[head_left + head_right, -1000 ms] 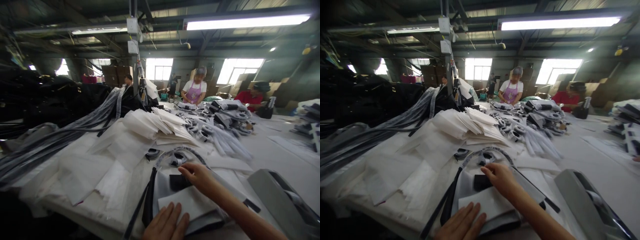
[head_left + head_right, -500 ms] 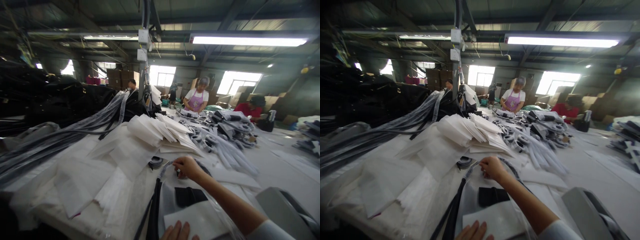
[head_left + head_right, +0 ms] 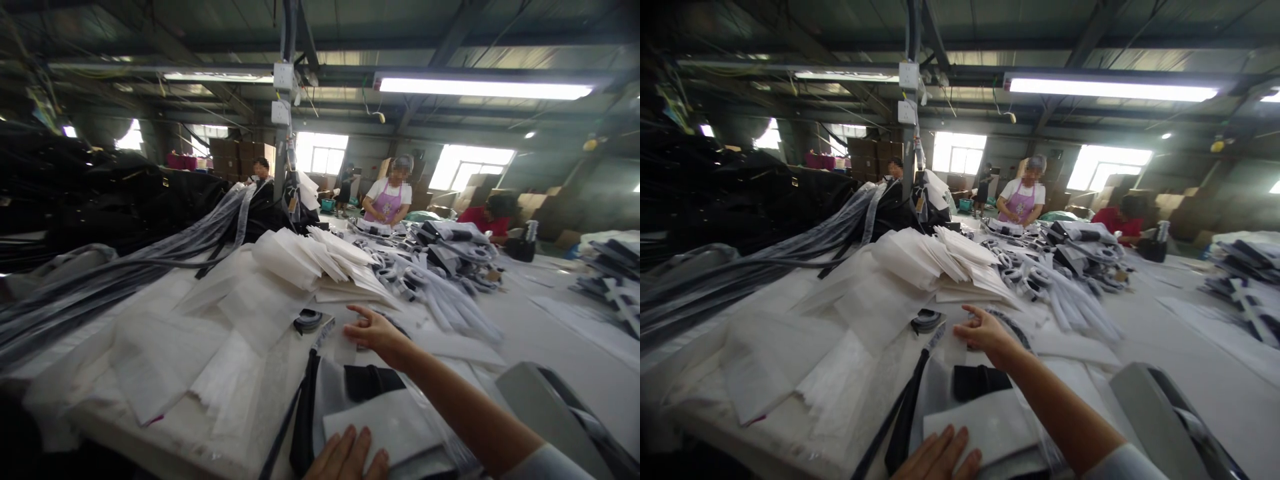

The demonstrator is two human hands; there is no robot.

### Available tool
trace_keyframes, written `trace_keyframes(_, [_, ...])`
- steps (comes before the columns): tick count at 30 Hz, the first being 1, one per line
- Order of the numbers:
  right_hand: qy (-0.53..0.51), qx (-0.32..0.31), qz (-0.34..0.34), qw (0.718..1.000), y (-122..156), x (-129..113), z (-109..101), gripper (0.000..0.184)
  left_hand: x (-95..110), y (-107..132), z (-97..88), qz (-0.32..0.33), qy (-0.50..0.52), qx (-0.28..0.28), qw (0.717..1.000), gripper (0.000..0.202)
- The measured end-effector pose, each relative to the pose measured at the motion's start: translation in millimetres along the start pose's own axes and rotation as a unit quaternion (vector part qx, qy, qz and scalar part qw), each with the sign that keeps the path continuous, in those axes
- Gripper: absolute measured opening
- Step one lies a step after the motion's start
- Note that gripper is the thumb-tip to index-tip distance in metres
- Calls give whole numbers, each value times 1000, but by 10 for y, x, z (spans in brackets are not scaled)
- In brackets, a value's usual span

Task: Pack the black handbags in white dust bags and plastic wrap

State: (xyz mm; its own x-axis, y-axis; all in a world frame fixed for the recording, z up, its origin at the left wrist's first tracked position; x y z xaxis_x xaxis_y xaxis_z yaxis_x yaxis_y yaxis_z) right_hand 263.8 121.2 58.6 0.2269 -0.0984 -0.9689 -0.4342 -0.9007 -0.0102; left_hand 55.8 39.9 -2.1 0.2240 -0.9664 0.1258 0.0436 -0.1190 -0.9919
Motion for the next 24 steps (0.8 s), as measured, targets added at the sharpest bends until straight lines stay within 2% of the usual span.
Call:
trace_keyframes(3, [-18,-12,-2,1000,33,-115,-11,56,-19,-161,-93,38,6,-37,999,46])
trace_keyframes(4, [-20,-12,-7,1000,45,-157,-17,53,-21,-217,-115,56,7,-65,996,44])
trace_keyframes(6, [-24,0,-20,1000,58,-232,-40,51,5,-277,-112,122,10,-161,979,35])
trace_keyframes(7, [-26,9,-27,999,57,-263,-59,51,-1,-294,-133,139,8,-184,973,33])
trace_keyframes(11, [-22,38,-58,997,42,-390,-146,56,-20,-276,-190,188,5,-228,955,30])
trace_keyframes(14, [-1,23,-91,996,151,-525,-143,47,-17,-251,-180,215,2,-265,940,31])
trace_keyframes(16, [19,-1,-108,994,345,-603,-98,37,-10,-261,-187,227,-1,-279,933,33])
trace_keyframes(19, [61,-40,-117,990,779,-636,2,23,-5,-283,-216,232,-4,-292,928,36])
trace_keyframes(24, [128,-78,-150,977,1423,-495,154,18,-3,-248,-229,223,2,-334,916,37])
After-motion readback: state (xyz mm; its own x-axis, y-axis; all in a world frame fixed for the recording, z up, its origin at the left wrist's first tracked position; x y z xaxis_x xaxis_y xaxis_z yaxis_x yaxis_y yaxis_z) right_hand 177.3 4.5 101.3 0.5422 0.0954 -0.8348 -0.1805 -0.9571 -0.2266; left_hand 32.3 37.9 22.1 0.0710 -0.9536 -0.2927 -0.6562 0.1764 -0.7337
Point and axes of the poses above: each hand's wrist, its own y-axis away from the middle knuckle, its own z-axis out of the palm, x = y × z, the point moved 6 cm from there along -y, towards the middle knuckle
